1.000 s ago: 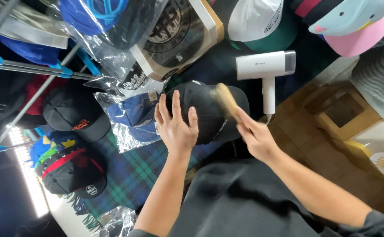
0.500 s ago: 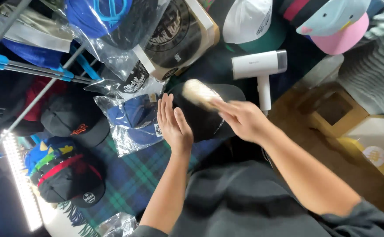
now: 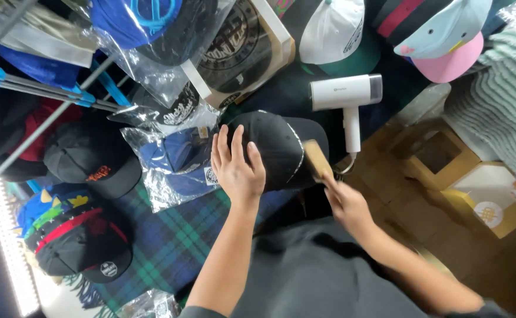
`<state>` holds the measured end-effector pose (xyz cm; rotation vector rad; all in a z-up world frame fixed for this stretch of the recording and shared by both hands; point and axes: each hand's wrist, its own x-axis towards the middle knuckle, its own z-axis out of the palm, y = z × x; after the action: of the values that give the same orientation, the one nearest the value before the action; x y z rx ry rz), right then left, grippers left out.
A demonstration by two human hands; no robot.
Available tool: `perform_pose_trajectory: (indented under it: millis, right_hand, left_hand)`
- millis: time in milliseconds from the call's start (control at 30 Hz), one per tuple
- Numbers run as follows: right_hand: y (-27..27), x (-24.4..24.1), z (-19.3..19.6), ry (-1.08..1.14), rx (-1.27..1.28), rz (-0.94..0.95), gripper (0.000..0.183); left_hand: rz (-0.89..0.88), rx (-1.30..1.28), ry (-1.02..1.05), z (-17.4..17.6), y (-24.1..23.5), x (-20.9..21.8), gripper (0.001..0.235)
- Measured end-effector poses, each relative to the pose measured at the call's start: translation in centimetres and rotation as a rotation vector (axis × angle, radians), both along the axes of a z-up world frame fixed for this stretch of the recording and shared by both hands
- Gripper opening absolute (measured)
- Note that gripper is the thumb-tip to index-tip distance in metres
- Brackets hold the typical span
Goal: The person cleans a black baseball cap on a wooden head form using a brush and a hairdryer. After cleaning, the person removes the cap from the head form and places it into a clear plastic bag for packaging.
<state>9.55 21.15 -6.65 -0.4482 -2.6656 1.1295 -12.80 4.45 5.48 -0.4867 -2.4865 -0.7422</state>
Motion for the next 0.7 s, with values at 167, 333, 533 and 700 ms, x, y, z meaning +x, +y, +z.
perform_pose_trajectory:
  millis: [167, 333, 533, 700]
  right_hand:
    - [3.5, -3.4, 1.6, -0.235, 0.008, -0.124, 0.054]
    - [4.6, -13.5, 7.3, -0.34, 0.059, -0.069, 0.045]
    - [5.4, -12.1, 4.2, -0.361, 0.132, 0.008, 0.058]
    - [-0.9, -1.3, 2.0, 0.209, 0.062, 0.005, 0.053]
  left_hand:
    - [-0.007, -0.028, 0.027, -0.5, -0.3, -0.1, 0.035]
    - [-0.009, -0.052, 0.036, -0.1, -0.4, 0.0, 0.034]
    - [-0.023, -0.043, 0.035, -0.1, -0.3, -0.2, 0.034]
    - [0.021, -0.052, 0.012, -0.3, 0.0, 0.0, 0.036]
